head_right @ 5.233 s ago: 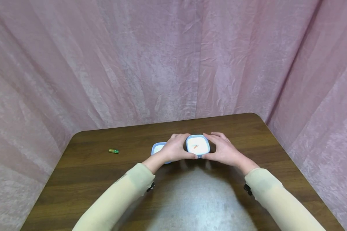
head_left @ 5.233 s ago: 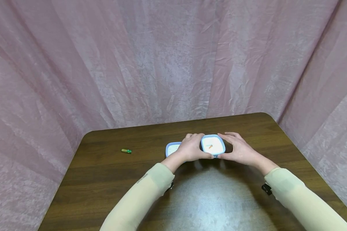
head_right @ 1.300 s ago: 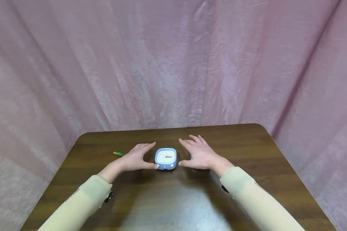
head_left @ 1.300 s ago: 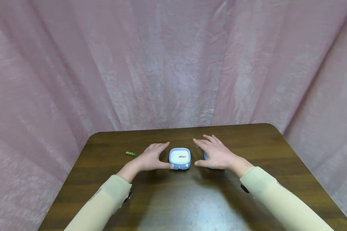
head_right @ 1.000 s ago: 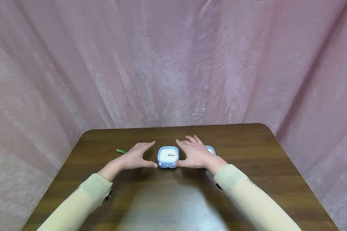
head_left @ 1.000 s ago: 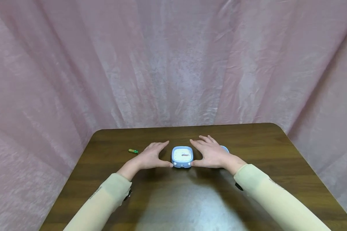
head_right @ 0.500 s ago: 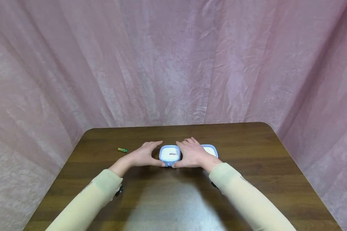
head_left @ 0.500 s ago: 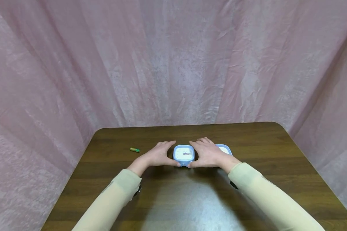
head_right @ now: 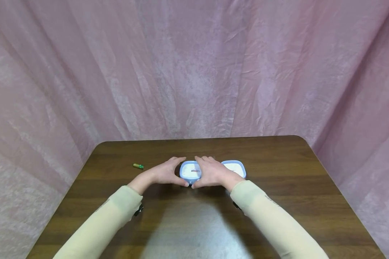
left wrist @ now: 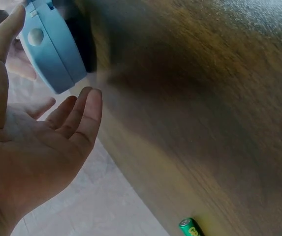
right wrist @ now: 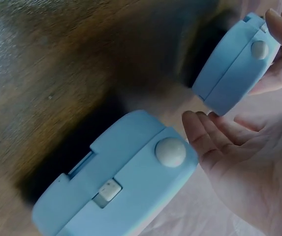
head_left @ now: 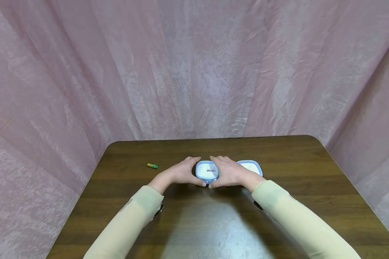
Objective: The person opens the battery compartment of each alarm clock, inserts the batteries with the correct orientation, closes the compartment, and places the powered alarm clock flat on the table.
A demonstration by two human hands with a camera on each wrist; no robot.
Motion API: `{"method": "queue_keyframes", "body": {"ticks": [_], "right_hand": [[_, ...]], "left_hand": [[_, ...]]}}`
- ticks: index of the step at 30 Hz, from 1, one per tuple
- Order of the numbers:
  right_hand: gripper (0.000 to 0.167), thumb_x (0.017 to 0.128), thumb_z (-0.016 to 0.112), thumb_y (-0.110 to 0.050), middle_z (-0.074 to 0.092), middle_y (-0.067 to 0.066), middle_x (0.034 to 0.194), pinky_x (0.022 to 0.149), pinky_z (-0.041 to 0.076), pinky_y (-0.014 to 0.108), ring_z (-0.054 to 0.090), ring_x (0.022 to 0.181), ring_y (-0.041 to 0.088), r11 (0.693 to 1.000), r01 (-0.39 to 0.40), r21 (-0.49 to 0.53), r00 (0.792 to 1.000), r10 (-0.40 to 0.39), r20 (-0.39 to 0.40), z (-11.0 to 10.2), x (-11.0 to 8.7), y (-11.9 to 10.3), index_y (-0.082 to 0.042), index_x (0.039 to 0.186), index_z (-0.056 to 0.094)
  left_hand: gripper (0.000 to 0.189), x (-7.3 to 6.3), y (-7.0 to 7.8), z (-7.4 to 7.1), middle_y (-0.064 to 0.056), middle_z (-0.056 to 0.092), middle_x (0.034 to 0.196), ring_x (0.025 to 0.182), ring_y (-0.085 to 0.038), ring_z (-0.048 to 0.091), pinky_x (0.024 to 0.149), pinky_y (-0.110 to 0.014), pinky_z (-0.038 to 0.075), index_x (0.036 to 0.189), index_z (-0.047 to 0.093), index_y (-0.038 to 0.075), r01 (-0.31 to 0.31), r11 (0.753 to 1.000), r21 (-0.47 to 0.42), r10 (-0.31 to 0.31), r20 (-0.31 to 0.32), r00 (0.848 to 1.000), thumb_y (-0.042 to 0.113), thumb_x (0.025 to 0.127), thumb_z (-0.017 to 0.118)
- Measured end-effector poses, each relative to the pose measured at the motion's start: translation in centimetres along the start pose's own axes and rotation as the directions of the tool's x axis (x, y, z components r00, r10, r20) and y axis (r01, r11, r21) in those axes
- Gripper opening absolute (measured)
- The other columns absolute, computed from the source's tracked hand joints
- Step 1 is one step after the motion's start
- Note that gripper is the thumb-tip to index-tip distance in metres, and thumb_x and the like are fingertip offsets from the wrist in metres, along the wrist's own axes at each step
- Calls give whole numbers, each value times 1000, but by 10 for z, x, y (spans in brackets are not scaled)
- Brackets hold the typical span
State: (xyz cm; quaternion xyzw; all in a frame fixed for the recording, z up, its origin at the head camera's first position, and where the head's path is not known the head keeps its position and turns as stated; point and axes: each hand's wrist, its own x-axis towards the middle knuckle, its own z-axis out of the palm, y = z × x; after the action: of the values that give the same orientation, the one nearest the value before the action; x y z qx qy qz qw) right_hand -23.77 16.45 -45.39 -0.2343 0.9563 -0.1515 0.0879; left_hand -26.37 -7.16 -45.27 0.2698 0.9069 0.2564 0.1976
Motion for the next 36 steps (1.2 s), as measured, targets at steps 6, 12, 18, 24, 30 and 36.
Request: {"method": "queue_keyframes", "body": {"ticks": [6, 12, 18, 24, 30, 36], "right_hand": [[114, 75, 82, -58, 42, 19, 155, 111, 37, 53, 39, 142, 40, 999, -25, 42, 1000, 24, 11, -1, 3, -3, -2, 160, 30], [112, 76, 80, -59, 44, 17, 154, 110, 38, 51, 40, 141, 38, 998, -55, 4, 998, 55, 22, 0, 4, -4, -4, 160, 30], [111, 76, 79, -59, 47, 14, 153, 109, 39, 51, 42, 140, 36, 997, -72, -26, 997, 73, 21, 0, 5, -4, -6, 160, 31], [108, 77, 79, -57, 50, 12, 152, 106, 42, 49, 45, 137, 32, 998, -47, -34, 999, 47, 1, 1, 5, -3, -7, 161, 31], [108, 78, 79, -56, 49, 11, 152, 106, 42, 47, 45, 135, 30, 999, -30, -21, 999, 29, -18, 0, 6, -4, -8, 161, 30], [110, 77, 79, -56, 48, 10, 151, 105, 42, 45, 44, 135, 28, 1000, -5, -6, 999, 5, -43, 0, 6, -6, -8, 162, 28]], "left_hand": [[118, 4, 0, 0, -14, 36, 155, 131, -25, 46, 107, -47, 40, 163, 24, 8, 38, 999, -11, -38, 26, 999, 59, 76, 84], [118, 7, 0, 0, -16, 32, 160, 142, -30, 37, 111, -50, 37, 163, 23, 6, 61, 998, 4, -61, 28, 998, 59, 76, 83], [117, 9, 1, 1, -17, 32, 162, 147, -33, 31, 112, -52, 34, 162, 24, 5, 54, 999, 6, -54, 23, 998, 57, 76, 84], [116, 9, 1, 1, -17, 38, 157, 138, -30, 41, 108, -49, 38, 162, 25, 4, 52, 999, 14, -52, 6, 999, 54, 76, 85], [113, 7, 0, 0, -16, 44, 149, 131, -29, 44, 106, -48, 40, 160, 29, 3, 44, 998, 33, -44, -18, 999, 54, 76, 85], [94, 3, -2, -3, -6, 55, 129, 117, -25, 49, 96, -45, 44, 149, 48, 10, 4, 999, 39, -1, -71, 997, 50, 74, 88]]}}
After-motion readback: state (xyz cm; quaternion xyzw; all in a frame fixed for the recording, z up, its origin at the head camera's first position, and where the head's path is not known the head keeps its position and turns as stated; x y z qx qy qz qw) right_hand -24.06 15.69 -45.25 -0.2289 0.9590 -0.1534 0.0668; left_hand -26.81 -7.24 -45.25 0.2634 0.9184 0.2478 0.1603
